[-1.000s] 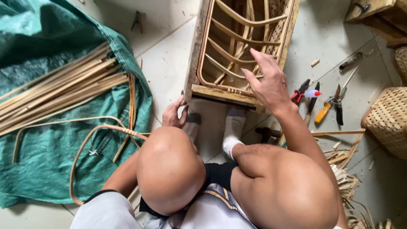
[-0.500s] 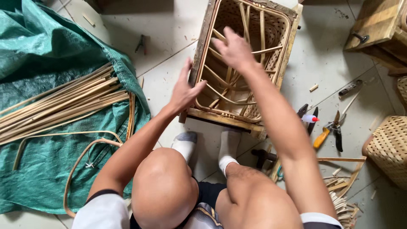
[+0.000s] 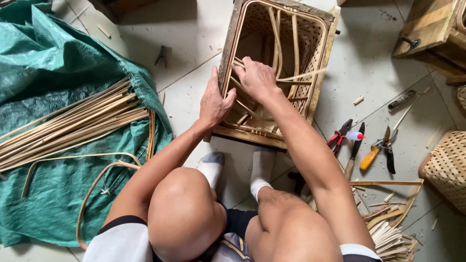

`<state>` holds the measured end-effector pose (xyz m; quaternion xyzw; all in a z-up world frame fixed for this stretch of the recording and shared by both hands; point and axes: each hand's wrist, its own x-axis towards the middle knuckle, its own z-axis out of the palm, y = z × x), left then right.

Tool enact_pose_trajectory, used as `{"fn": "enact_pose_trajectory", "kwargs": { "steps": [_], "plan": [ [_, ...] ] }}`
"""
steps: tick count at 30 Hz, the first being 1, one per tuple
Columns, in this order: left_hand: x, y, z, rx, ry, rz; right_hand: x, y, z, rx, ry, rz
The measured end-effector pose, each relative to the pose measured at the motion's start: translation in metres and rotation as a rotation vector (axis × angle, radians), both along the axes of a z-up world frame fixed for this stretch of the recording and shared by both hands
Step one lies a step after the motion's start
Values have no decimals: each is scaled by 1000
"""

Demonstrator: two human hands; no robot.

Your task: The person is assembling a rectangular woven basket. They insert bamboo strips into a wooden mold, use a hammer to secure the strips, and apply glue to the joints. The person then moves the basket to the floor and continues adjusting the frame.

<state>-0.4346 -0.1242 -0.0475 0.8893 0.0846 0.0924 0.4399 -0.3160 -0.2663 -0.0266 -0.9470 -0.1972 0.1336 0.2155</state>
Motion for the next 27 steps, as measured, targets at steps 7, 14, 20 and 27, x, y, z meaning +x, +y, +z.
{"fn": "enact_pose_trajectory", "kwargs": {
  "steps": [7, 14, 20, 27],
  "plan": [
    [-4, 10, -8, -267, 50, 76, -36, 18, 55, -62, 182, -24],
    [2, 16, -50, -640, -129, 164, -41, 12, 64, -1, -3, 38],
    [9, 12, -27, -413, -136, 127, -48, 28, 56, -143, 80, 28],
    [9, 16, -16, -814, -125, 139, -64, -4, 62, -54, 145, -3]
  ]
}}
